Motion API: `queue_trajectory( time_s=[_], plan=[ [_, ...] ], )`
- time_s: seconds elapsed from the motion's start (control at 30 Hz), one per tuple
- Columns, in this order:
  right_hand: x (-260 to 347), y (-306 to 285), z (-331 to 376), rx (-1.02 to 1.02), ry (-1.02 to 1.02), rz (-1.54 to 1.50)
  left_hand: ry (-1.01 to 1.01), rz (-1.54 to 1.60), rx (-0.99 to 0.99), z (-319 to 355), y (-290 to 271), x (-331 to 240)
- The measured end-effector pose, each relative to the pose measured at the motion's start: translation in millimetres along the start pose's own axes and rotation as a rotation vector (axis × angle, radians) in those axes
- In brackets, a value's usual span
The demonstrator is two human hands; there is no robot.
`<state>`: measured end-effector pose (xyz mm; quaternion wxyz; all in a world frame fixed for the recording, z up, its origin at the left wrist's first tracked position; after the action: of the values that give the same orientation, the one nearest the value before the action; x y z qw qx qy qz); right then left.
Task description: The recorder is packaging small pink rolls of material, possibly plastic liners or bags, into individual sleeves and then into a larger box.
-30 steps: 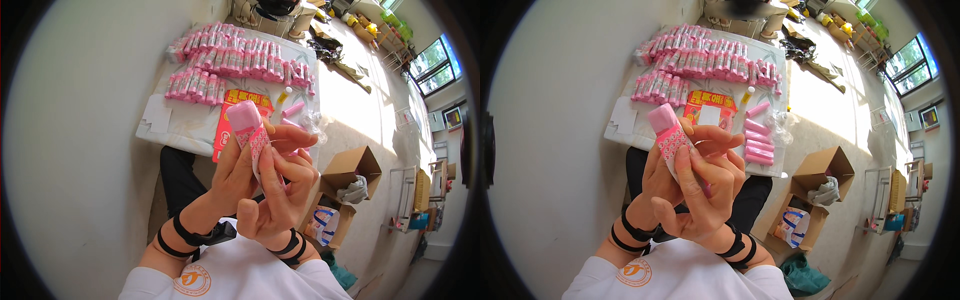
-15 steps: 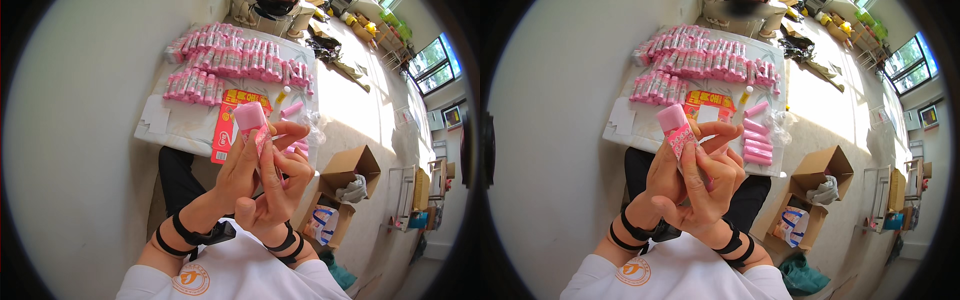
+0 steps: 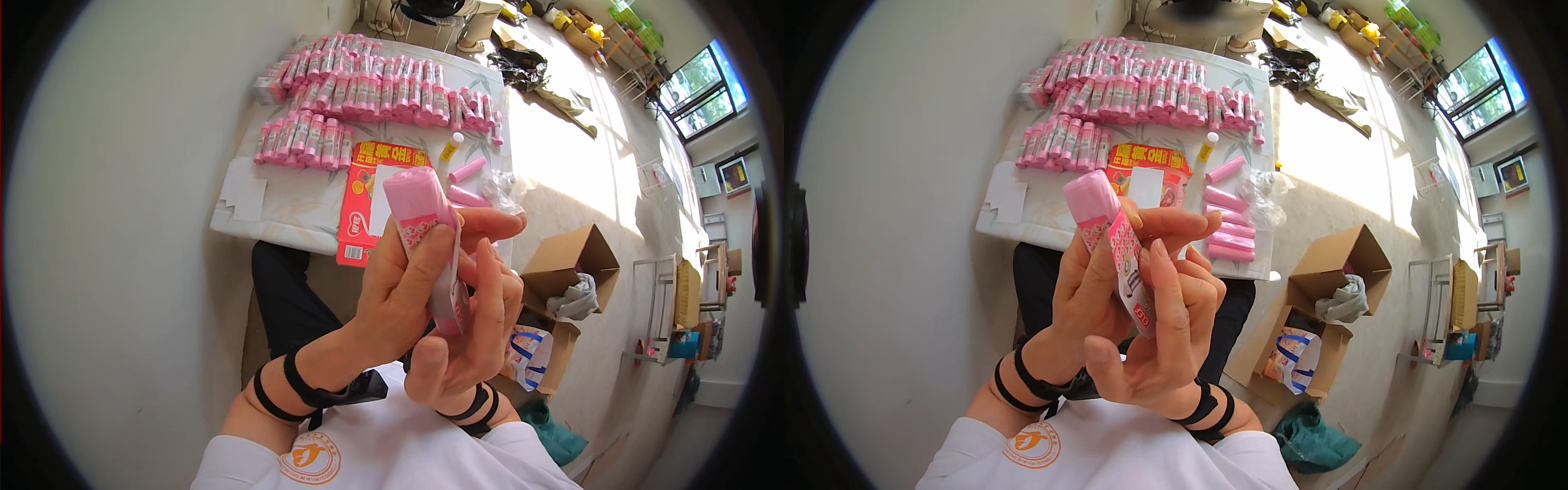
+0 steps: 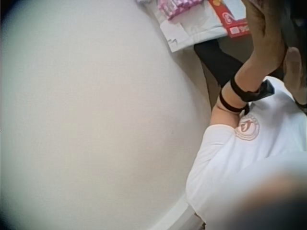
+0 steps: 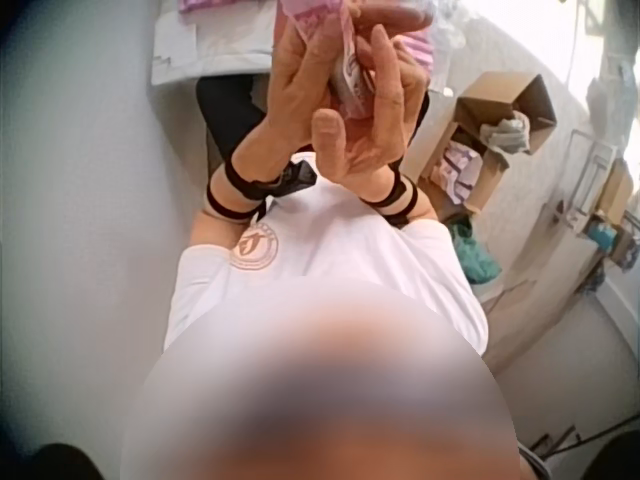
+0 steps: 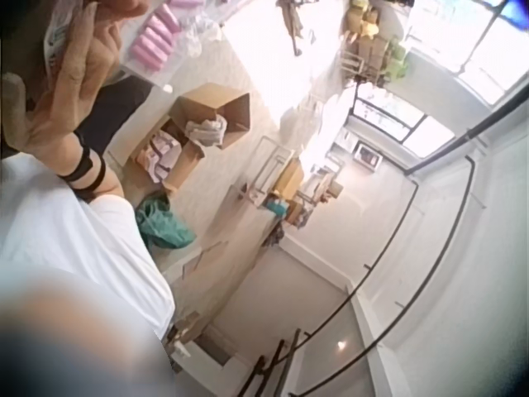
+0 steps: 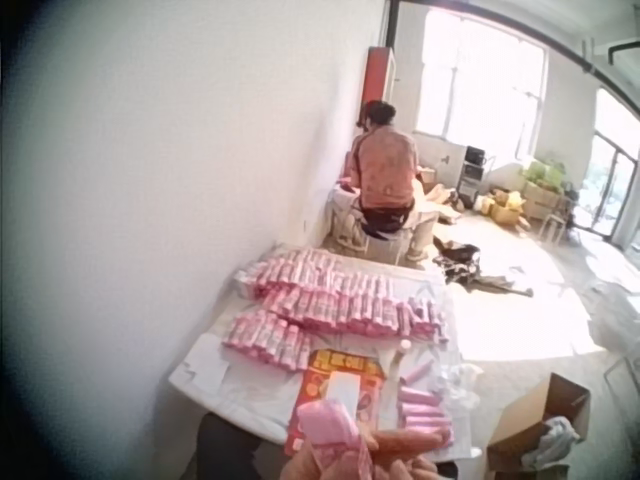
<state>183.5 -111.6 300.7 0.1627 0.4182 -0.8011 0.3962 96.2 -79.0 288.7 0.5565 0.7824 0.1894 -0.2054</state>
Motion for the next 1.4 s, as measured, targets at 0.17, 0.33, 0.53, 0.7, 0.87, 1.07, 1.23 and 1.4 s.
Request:
queue_trajectory(
  time_s=[0.17, 0.33, 0.53, 0.7, 0.87, 1.07, 1.23, 1.4],
  plan=[
    [-23, -2, 3, 0.087, -0.306, 0.167, -0.021, -0.077, -0.060, 0, 2, 0],
    [-21, 6, 1, -0.081, -0.363, 0.064, 0.000, 0.173, -0.053, 1, -3, 11],
    [-16, -2, 1, -0.050, -0.375, 0.147, -0.075, 0.124, 0.040, -2, 0, 8],
    [-13, -4, 0, -0.040, -0.371, 0.222, -0.052, 0.097, 0.036, -4, -4, 10],
    [-16, 2, -2, -0.072, -0.362, 0.210, -0.121, 0.000, 0.001, -6, -2, 7],
    [-15, 4, 0, -0.096, -0.322, 0.178, -0.179, -0.067, 0.002, -7, -9, 13],
    [-8, 6, -3, -0.028, -0.178, 0.233, -0.144, 0.119, -0.029, -7, -11, 19],
    [-15, 7, -2, -0.065, -0.212, 0.188, -0.133, -0.037, -0.042, -5, -6, 11]
  ],
)
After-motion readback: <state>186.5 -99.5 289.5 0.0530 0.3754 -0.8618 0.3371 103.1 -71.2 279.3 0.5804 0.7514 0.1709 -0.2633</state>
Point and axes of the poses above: each hand's wrist, its own z-axis away from the middle knuckle, its own y-axis out of the palm, x = y × z, the point moved 3 cm from there along -z, towards the middle knuckle, and after that the axes turned 13 degrees about z, right-handed, at the moved point
